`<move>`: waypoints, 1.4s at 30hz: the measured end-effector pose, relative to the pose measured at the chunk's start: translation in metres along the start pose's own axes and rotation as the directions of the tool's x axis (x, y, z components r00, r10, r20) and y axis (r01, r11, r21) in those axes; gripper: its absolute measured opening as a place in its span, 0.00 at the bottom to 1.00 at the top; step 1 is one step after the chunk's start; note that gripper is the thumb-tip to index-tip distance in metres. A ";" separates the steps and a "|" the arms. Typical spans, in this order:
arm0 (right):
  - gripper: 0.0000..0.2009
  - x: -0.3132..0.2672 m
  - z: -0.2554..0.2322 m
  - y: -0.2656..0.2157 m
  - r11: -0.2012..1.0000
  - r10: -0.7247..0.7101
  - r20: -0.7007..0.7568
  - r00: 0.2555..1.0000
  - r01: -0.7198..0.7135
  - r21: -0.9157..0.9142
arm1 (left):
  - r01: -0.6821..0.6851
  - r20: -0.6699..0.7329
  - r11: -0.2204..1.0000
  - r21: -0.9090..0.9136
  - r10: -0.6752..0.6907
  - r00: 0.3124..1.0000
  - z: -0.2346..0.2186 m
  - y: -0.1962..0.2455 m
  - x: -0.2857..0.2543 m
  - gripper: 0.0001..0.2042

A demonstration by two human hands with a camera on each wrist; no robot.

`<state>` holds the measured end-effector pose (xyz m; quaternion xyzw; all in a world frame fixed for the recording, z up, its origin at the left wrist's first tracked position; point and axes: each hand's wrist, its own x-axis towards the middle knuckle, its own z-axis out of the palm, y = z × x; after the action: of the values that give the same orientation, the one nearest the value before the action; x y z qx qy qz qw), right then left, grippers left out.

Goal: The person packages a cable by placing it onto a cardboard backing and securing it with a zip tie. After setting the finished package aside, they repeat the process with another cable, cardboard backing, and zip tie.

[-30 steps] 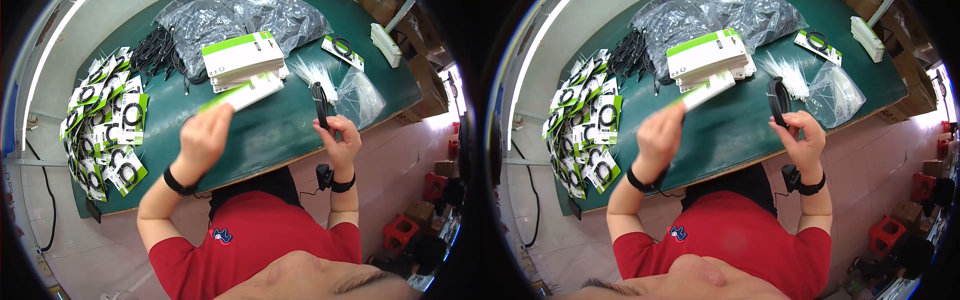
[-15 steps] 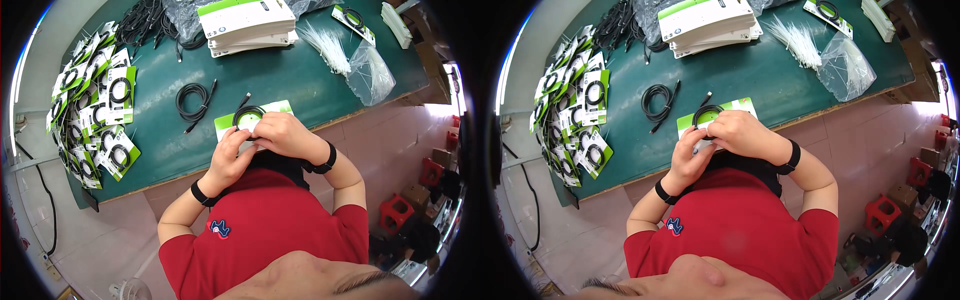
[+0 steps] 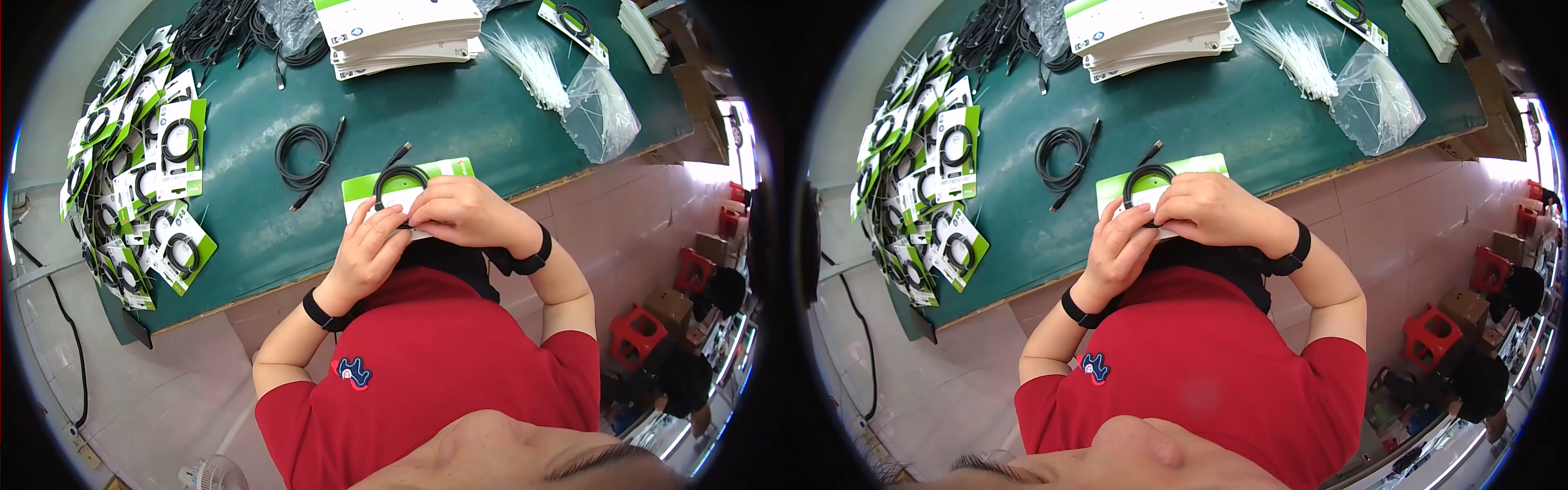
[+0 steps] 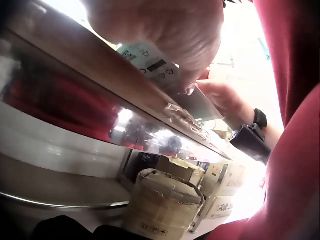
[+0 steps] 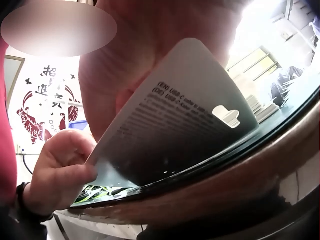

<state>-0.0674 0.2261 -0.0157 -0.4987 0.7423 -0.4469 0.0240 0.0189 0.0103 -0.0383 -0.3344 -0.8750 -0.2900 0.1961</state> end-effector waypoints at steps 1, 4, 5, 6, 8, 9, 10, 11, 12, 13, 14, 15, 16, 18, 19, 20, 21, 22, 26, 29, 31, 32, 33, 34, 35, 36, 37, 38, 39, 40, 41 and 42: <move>0.08 0.001 0.001 0.000 1.000 -0.009 -0.024 1.000 0.009 0.013 | 0.009 -0.030 0.999 -0.032 -0.010 1.000 0.001 0.000 0.000 0.13; 0.08 0.001 0.006 0.000 1.000 0.003 -0.038 0.999 -0.002 0.008 | 0.012 -0.091 0.994 -0.107 -0.022 0.996 0.003 -0.001 0.001 0.14; 0.08 0.001 0.006 -0.001 1.000 0.006 -0.043 0.999 -0.006 0.011 | -0.007 -0.102 0.995 -0.095 -0.003 0.995 0.002 -0.002 0.002 0.14; 0.08 0.001 0.005 -0.001 1.000 0.011 -0.045 0.999 -0.011 0.003 | -0.024 -0.112 0.996 -0.083 0.014 0.994 0.002 -0.002 0.003 0.14; 0.07 0.000 0.004 -0.002 1.000 0.011 -0.051 0.999 -0.011 0.003 | -0.044 -0.120 0.996 -0.077 0.034 0.992 0.001 -0.002 0.004 0.14; 0.07 -0.001 0.003 -0.003 1.000 0.011 -0.053 0.999 -0.011 0.004 | -0.055 -0.109 0.995 -0.080 0.046 0.993 0.000 -0.002 0.006 0.13; 0.07 -0.003 0.003 -0.003 1.000 0.015 -0.053 0.998 -0.015 0.001 | -0.065 -0.099 0.995 -0.082 0.057 0.993 -0.001 -0.002 0.007 0.13; 0.07 -0.005 0.003 -0.002 1.000 0.020 -0.050 0.999 -0.020 0.004 | -0.076 -0.089 0.994 -0.082 0.068 0.994 -0.002 -0.002 0.008 0.12; 0.07 -0.006 0.003 -0.001 1.000 0.023 -0.046 0.999 -0.023 0.005 | -0.079 -0.092 0.993 -0.083 0.071 0.993 -0.002 -0.003 0.008 0.12; 0.07 -0.007 0.002 0.000 1.000 0.026 -0.041 0.999 -0.026 0.006 | -0.095 -0.074 0.992 -0.079 0.089 0.993 -0.003 -0.004 0.008 0.12; 0.07 -0.008 0.002 0.000 1.000 0.026 -0.040 0.999 -0.026 0.003 | -0.111 -0.057 0.991 -0.076 0.107 0.993 -0.003 -0.005 0.008 0.12; 0.07 -0.008 0.002 0.000 1.000 0.029 -0.025 0.999 -0.029 0.000 | -0.126 -0.040 0.989 -0.073 0.123 0.992 -0.003 -0.005 0.008 0.12; 0.07 -0.009 0.002 0.000 0.999 0.033 -0.011 0.999 -0.033 -0.003 | -0.126 -0.041 0.989 -0.074 0.123 0.992 -0.003 -0.006 0.008 0.12; 0.07 -0.008 -0.003 -0.001 0.999 0.036 0.004 0.999 -0.036 -0.006 | -0.139 -0.044 0.986 -0.094 0.136 0.990 -0.004 -0.007 0.010 0.11; 0.08 -0.006 -0.012 0.000 0.999 0.035 -0.043 0.998 -0.036 -0.027 | -0.146 -0.046 0.984 -0.102 0.142 0.989 -0.005 -0.008 0.011 0.11; 0.08 -0.003 -0.024 0.000 0.998 0.031 -0.090 0.995 -0.035 -0.048 | -0.147 -0.047 0.984 -0.099 0.143 0.989 -0.005 -0.009 0.011 0.11; 0.08 0.000 -0.036 0.002 0.997 0.027 -0.137 0.990 -0.036 -0.067 | -0.147 -0.042 0.984 -0.103 0.143 0.989 -0.005 -0.009 0.010 0.12; 0.09 0.001 -0.054 0.008 0.978 0.032 -0.178 0.983 -0.068 -0.198 | -0.147 -0.037 0.983 -0.106 0.144 0.989 -0.005 -0.010 0.009 0.12; 0.09 -0.008 -0.116 0.057 0.813 0.104 -0.384 0.917 -0.301 -0.498 | -0.153 -0.057 0.981 -0.116 0.147 0.987 -0.005 -0.011 0.011 0.14; 0.09 -0.014 -0.135 0.087 0.597 0.107 -0.459 0.882 -0.426 -0.680 | -0.158 -0.077 0.981 -0.116 0.150 0.986 -0.005 -0.011 0.012 0.14; 0.09 -0.014 -0.138 0.097 0.549 0.132 -0.399 0.908 -0.402 -0.733 | -0.160 -0.085 0.979 -0.124 0.150 0.985 -0.006 -0.012 0.013 0.14; 0.08 -0.015 -0.140 0.101 0.524 0.147 -0.369 0.918 -0.389 -0.758 | -0.161 -0.087 0.980 -0.120 0.152 0.985 -0.007 -0.012 0.014 0.14; 0.08 -0.016 -0.143 0.105 0.524 0.142 -0.369 0.918 -0.386 -0.759 | -0.164 -0.098 0.979 -0.120 0.152 0.983 -0.007 -0.012 0.016 0.14; 0.08 -0.017 -0.145 0.107 0.590 0.096 -0.391 0.916 -0.368 -0.719 | -0.165 -0.110 0.979 -0.122 0.152 0.982 -0.007 -0.012 0.017 0.14; 0.08 -0.014 -0.147 0.105 0.652 0.053 -0.413 0.909 -0.345 -0.675 | -0.166 -0.120 0.978 -0.124 0.151 0.981 -0.008 -0.012 0.017 0.14; 0.08 -0.010 -0.147 0.102 0.710 0.013 -0.438 0.899 -0.317 -0.629 | -0.164 -0.121 0.979 -0.122 0.150 0.981 -0.009 -0.013 0.019 0.14; 0.08 -0.008 -0.146 0.098 0.712 0.012 -0.436 0.900 -0.314 -0.628 | -0.158 -0.128 0.979 -0.125 0.142 0.982 -0.010 -0.013 0.020 0.14; 0.08 -0.007 -0.146 0.093 0.792 -0.020 -0.541 0.841 -0.317 -0.522 | -0.152 -0.134 0.980 -0.129 0.134 0.982 -0.012 -0.014 0.022 0.15; 0.08 -0.007 -0.145 0.085 0.862 -0.036 -0.639 0.769 -0.300 -0.409 | -0.144 -0.141 0.981 -0.132 0.125 0.982 -0.014 -0.015 0.024 0.15; 0.08 -0.004 -0.144 0.074 0.920 -0.034 -0.728 0.684 -0.264 -0.291 | -0.140 -0.140 0.982 -0.130 0.121 0.983 -0.015 -0.015 0.026 0.15; 0.08 -0.003 -0.142 0.061 0.934 0.034 -0.775 0.631 -0.296 -0.200 | -0.131 -0.135 0.984 -0.118 0.114 0.984 -0.017 -0.016 0.028 0.16; 0.08 -0.001 -0.141 0.046 0.941 0.105 -0.812 0.575 -0.321 -0.106 | -0.122 -0.130 0.987 -0.105 0.108 0.986 -0.019 -0.017 0.030 0.17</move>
<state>-0.1679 0.3219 0.0369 -0.1524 0.7778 -0.5217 -0.3157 -0.0114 0.0023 -0.0142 -0.3761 -0.8226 -0.3474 0.2473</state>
